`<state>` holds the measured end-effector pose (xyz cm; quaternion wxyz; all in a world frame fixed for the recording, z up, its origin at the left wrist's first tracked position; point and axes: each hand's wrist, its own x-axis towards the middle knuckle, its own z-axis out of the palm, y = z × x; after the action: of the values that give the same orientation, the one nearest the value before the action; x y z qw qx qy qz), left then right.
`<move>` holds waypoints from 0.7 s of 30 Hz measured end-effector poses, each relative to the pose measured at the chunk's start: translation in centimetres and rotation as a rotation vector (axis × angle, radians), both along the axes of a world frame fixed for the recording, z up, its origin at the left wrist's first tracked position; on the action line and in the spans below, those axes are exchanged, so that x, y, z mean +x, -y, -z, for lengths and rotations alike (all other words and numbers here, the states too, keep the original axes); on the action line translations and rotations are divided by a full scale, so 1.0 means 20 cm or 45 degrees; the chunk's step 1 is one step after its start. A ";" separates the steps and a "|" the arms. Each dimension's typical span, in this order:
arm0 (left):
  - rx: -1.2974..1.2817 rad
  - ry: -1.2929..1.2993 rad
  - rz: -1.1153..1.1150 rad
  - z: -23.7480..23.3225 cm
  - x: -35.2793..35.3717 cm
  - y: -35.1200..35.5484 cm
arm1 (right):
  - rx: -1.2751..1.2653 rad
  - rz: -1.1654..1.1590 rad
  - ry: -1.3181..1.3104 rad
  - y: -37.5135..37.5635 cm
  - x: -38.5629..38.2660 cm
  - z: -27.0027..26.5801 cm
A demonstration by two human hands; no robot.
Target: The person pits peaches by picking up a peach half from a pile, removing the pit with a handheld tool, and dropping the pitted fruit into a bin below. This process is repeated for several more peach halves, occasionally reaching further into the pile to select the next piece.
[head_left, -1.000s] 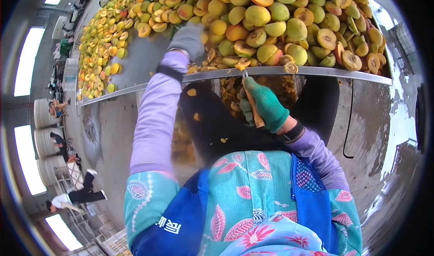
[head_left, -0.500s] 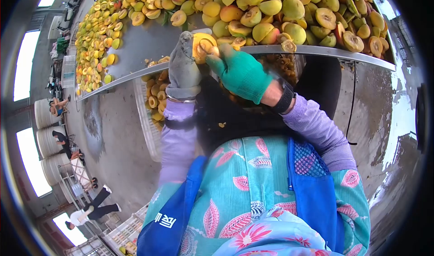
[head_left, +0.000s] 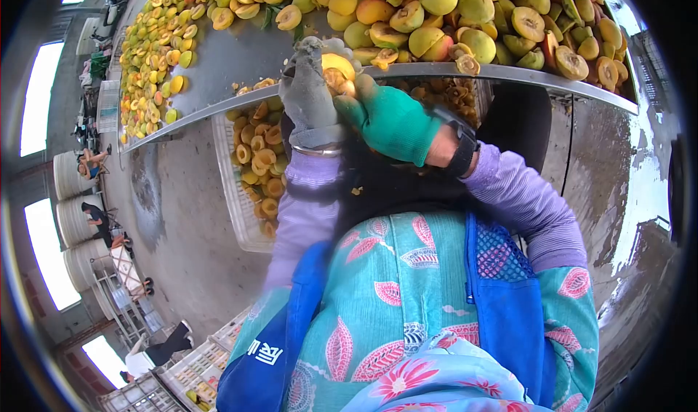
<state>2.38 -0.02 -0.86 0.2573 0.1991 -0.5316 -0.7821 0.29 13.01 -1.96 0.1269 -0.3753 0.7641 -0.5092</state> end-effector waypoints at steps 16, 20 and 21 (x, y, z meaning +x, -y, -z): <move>-1.718 0.210 0.613 -0.12 -0.15 0.12 | -0.615 -0.275 1.716 0.04 0.06 -0.03; -0.568 0.303 0.679 -0.24 -0.12 0.01 | -1.172 -0.822 2.343 0.02 0.01 -0.02; -0.194 0.226 0.675 -0.25 -0.11 0.00 | -1.239 -0.897 2.401 0.01 0.00 -0.03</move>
<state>0.13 -0.01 4.07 0.0106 0.1010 -0.6428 -0.7592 0.33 12.80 -1.41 0.6322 -0.0441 -0.0675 -0.7706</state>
